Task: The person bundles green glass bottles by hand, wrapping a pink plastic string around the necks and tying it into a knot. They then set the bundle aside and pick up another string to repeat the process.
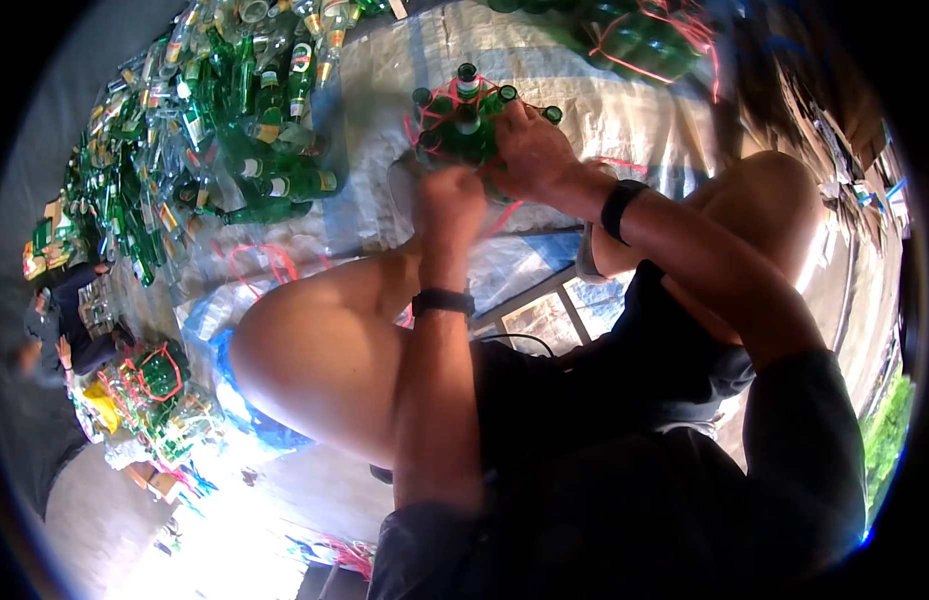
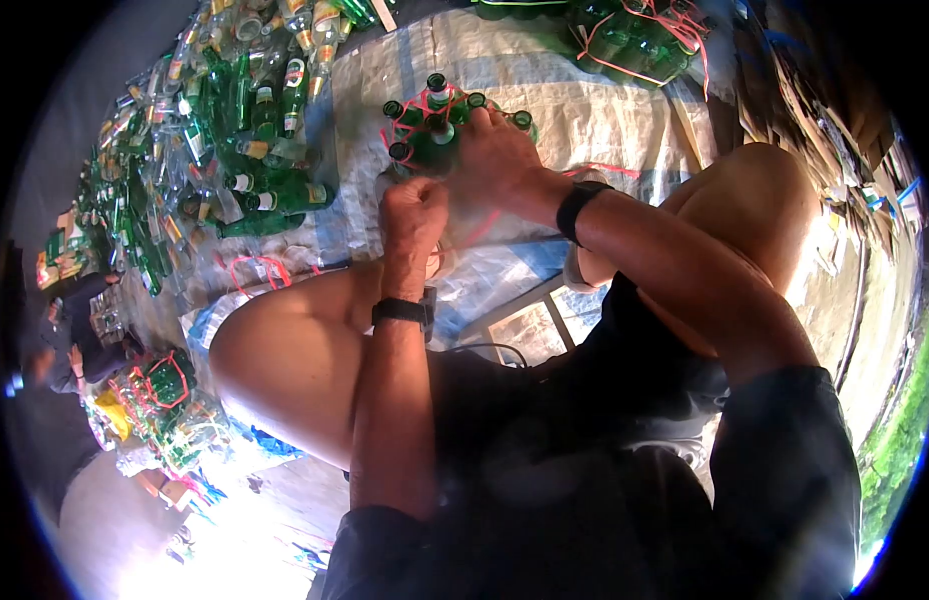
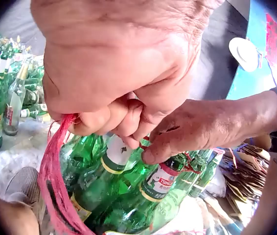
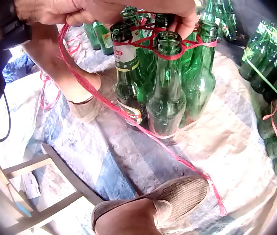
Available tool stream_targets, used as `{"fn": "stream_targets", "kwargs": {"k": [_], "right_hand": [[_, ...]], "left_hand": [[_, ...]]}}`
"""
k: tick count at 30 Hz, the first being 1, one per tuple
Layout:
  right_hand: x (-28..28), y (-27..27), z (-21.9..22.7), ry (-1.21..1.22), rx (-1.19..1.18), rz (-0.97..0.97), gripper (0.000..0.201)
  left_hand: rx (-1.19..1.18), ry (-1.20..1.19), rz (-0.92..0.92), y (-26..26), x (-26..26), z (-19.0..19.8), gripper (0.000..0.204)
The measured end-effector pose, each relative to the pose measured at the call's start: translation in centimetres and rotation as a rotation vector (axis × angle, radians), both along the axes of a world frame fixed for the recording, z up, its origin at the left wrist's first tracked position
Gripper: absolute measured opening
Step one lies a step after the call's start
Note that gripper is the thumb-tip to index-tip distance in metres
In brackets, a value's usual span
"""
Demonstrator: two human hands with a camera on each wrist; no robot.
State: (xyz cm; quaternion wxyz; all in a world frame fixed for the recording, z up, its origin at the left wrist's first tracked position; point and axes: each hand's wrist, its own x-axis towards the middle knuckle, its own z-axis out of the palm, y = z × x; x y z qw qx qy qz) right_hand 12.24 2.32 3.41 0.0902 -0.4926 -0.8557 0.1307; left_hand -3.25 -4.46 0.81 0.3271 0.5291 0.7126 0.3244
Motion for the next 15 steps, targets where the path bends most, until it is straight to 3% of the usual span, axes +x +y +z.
{"fn": "stream_targets", "kwargs": {"k": [2, 6, 8, 12, 15], "right_hand": [[0.1, 0.0, 0.0, -0.011, -0.019, 0.001, 0.060], [0.1, -0.1, -1.3, 0.081, 0.074, 0.007, 0.053], [0.0, 0.0, -1.9, 0.113, 0.173, 0.020, 0.047], [0.2, 0.1, -2.0, 0.092, 0.179, 0.025, 0.041], [0.0, 0.2, -1.6, 0.018, 0.038, 0.002, 0.044]], "left_hand": [[0.024, 0.200, -0.056, 0.3, 0.2, 1.6, 0.019], [-0.116, 0.271, -0.145, 1.9, 0.2, 4.7, 0.020], [-0.157, 0.378, -0.276, 2.9, 0.1, 5.8, 0.019], [-0.178, 0.449, -0.356, 5.2, 0.5, 6.0, 0.018], [-0.133, 0.458, -0.408, 6.4, 0.5, 5.7, 0.016]]}}
